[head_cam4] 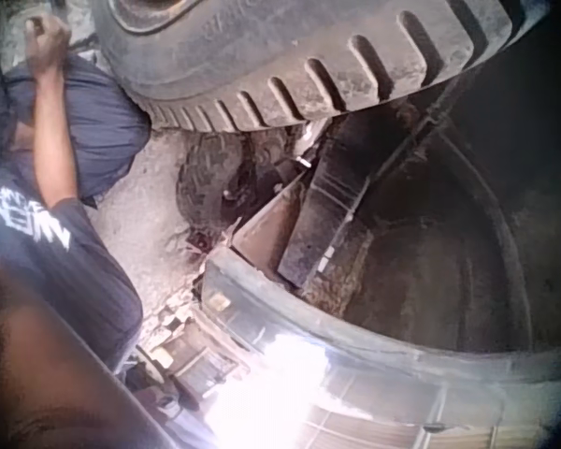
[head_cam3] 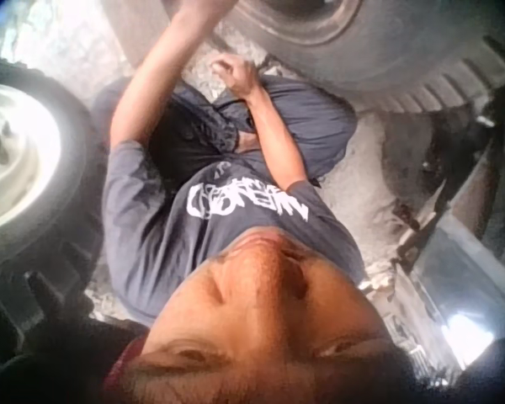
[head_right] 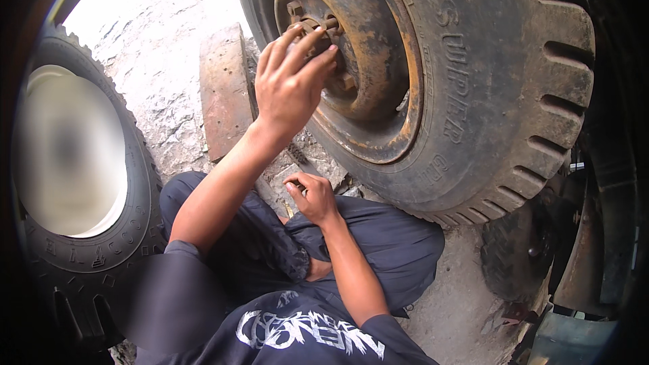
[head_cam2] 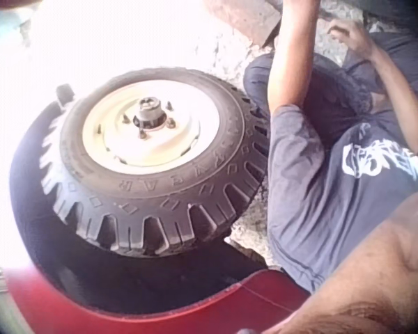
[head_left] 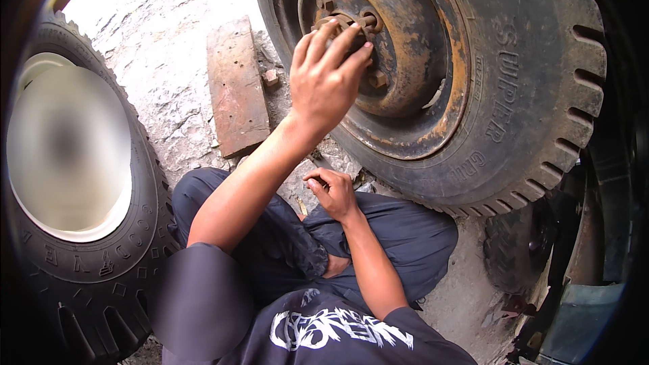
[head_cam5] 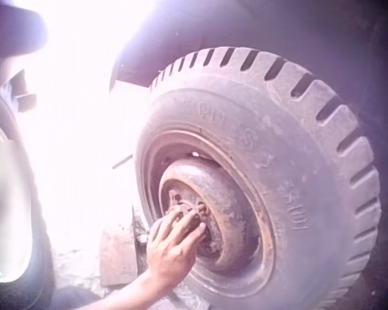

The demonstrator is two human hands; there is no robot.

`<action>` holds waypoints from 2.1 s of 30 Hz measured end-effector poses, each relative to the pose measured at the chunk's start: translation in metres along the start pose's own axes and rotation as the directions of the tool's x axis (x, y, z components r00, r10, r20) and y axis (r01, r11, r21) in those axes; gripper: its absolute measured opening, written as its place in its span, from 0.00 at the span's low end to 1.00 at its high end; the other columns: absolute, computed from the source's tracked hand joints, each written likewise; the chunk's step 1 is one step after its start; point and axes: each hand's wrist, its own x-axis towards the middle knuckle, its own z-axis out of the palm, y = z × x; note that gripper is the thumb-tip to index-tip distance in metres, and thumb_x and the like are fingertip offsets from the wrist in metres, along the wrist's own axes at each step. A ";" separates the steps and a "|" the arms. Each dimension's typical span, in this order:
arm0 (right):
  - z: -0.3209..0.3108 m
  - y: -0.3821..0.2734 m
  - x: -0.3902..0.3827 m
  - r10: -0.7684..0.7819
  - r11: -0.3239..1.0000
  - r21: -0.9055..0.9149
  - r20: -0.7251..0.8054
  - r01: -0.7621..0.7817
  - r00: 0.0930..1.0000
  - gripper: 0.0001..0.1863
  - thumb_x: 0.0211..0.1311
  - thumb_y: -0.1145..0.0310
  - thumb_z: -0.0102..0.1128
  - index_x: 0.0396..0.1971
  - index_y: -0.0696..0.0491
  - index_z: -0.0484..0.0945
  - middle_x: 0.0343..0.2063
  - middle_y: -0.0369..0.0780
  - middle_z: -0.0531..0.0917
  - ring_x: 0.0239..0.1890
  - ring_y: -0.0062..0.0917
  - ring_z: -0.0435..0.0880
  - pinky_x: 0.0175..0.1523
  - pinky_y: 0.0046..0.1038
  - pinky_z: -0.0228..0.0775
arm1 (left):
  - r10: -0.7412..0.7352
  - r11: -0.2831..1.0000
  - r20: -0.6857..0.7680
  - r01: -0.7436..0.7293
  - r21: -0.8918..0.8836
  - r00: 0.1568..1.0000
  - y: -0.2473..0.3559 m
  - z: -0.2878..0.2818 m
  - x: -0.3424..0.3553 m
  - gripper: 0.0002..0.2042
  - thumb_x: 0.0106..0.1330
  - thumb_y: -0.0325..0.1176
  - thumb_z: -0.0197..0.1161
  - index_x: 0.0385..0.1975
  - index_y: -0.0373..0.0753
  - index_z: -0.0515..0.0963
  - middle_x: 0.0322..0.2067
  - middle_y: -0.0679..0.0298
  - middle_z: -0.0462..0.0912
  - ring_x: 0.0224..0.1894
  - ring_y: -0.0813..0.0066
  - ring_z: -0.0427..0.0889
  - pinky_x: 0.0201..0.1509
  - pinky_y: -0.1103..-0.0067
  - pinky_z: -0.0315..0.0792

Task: The person sits on the ground and repeatedly inserts small metal cotter pins into the holes of a vehicle wheel hub. They handle each pin individually, aligning and pushing it into place on the hub's central nut area.

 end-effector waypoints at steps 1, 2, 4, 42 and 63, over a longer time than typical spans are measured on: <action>0.001 0.001 -0.001 0.006 1.000 0.010 0.000 -0.006 1.000 0.12 0.70 0.65 0.63 0.42 0.57 0.89 0.34 0.44 0.91 0.35 0.30 0.92 0.41 0.31 0.80 | -0.031 0.999 -0.014 0.031 -0.025 0.999 0.000 -0.001 0.001 0.11 0.68 0.37 0.75 0.49 0.53 0.92 0.63 0.64 0.86 0.69 0.58 0.80 0.71 0.63 0.71; 0.002 0.002 -0.001 0.011 1.000 0.019 0.000 -0.011 1.000 0.12 0.70 0.65 0.64 0.42 0.57 0.89 0.35 0.44 0.91 0.35 0.30 0.92 0.41 0.31 0.80 | -0.033 0.999 -0.023 0.032 -0.023 0.999 -0.002 0.002 -0.001 0.12 0.67 0.37 0.76 0.50 0.54 0.92 0.63 0.64 0.86 0.69 0.59 0.80 0.71 0.63 0.72; 0.001 0.001 -0.002 0.029 0.999 0.026 0.006 -0.029 1.000 0.12 0.69 0.65 0.64 0.42 0.57 0.89 0.35 0.44 0.91 0.36 0.30 0.92 0.42 0.31 0.80 | -0.122 0.986 -0.073 0.113 -0.122 0.990 -0.001 0.007 -0.003 0.18 0.65 0.39 0.79 0.56 0.50 0.89 0.65 0.59 0.83 0.69 0.57 0.80 0.71 0.62 0.71; 0.000 -0.007 0.002 0.041 0.999 -0.018 -0.004 -0.041 0.999 0.09 0.64 0.72 0.67 0.42 0.56 0.90 0.33 0.43 0.91 0.28 0.26 0.88 0.36 0.28 0.77 | -0.261 0.936 -0.197 0.198 -0.290 0.945 -0.060 -0.007 0.031 0.07 0.66 0.27 0.78 0.42 0.42 0.94 0.34 0.64 0.92 0.32 0.72 0.91 0.38 0.76 0.82; 0.003 -0.004 -0.007 0.062 0.998 0.004 0.056 -0.062 0.996 0.10 0.66 0.69 0.68 0.43 0.56 0.89 0.35 0.43 0.91 0.31 0.28 0.89 0.40 0.30 0.79 | -0.543 0.250 0.627 0.820 -0.515 0.559 -0.065 -0.027 0.044 0.15 0.68 0.38 0.80 0.48 0.37 0.91 0.40 0.63 0.93 0.47 0.77 0.88 0.58 0.78 0.79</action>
